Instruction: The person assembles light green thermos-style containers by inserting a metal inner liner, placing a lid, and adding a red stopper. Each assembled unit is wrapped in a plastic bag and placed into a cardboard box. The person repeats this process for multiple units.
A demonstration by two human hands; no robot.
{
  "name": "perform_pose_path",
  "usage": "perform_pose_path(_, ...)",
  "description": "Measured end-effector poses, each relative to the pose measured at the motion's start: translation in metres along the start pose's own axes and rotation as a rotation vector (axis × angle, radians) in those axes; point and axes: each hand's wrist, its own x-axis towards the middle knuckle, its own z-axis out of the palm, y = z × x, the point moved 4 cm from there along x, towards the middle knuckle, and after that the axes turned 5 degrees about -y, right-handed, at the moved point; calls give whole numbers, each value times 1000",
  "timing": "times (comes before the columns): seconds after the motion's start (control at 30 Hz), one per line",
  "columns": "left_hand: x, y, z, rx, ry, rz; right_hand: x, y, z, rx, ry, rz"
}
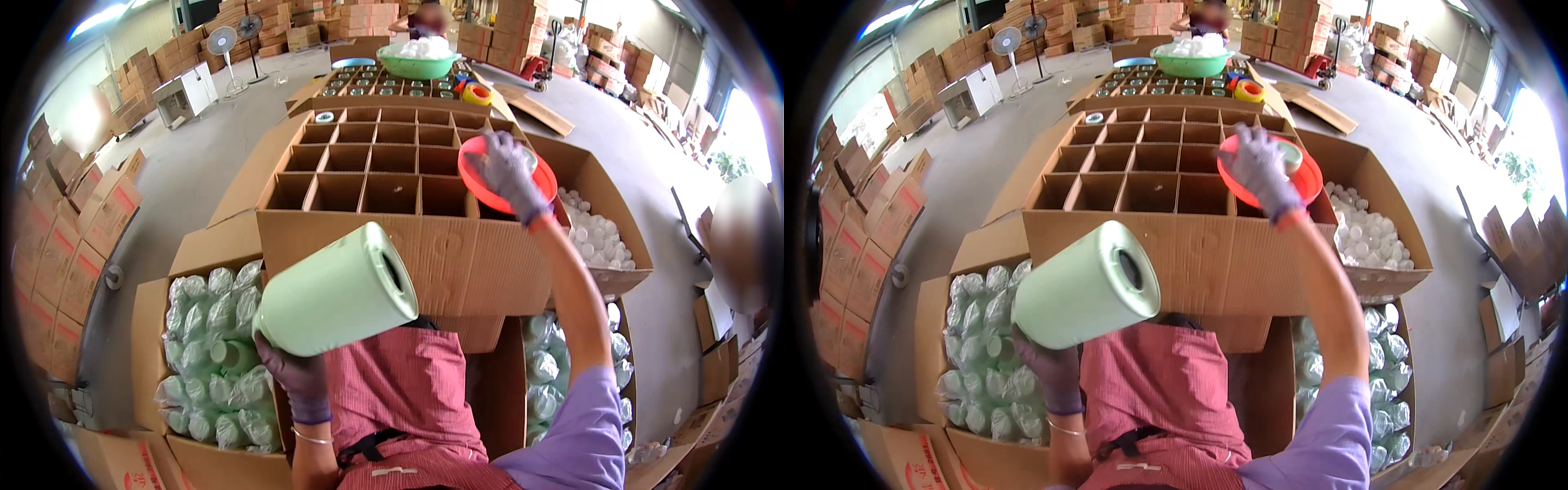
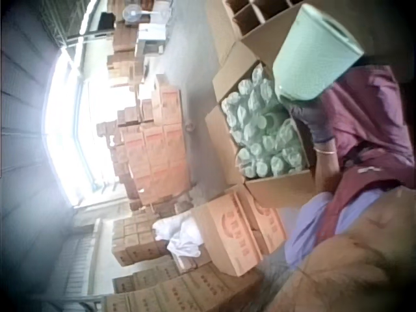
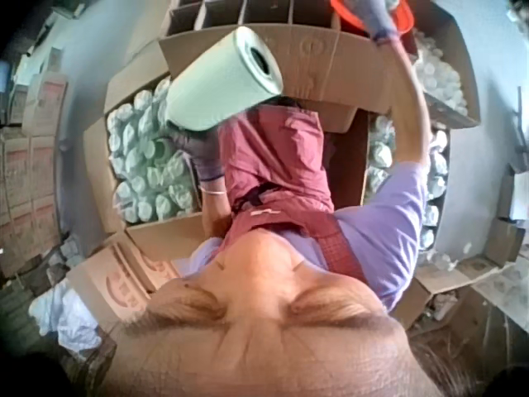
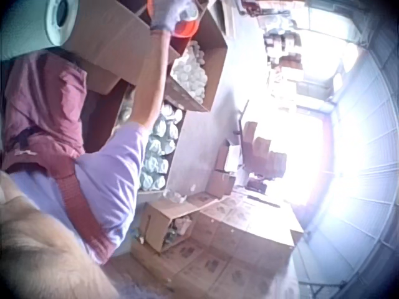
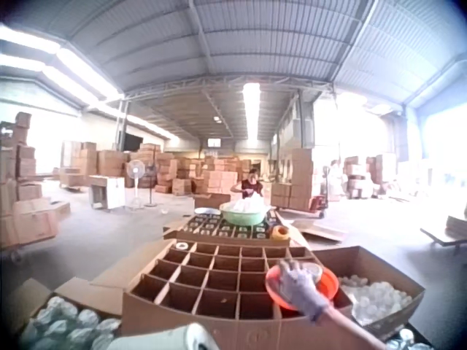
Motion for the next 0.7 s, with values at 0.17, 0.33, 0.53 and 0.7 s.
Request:
perform_pose_path(0.17,-20,-27,-27,-141,258,-75,-129,-151,-18,1245,-280,-288)
perform_pose_path(0.33,-25,13,-1,704,-282,-15,-171,-111,33,1582,-66,648)
perform_pose_path(0.53,-38,-28,-37,309,-146,-626,-166,-180,-9,772,-34,-331)
perform_pose_path(0.7,-42,-61,-7,177,-603,-638,-267,-261,-6,644,-331,-620)
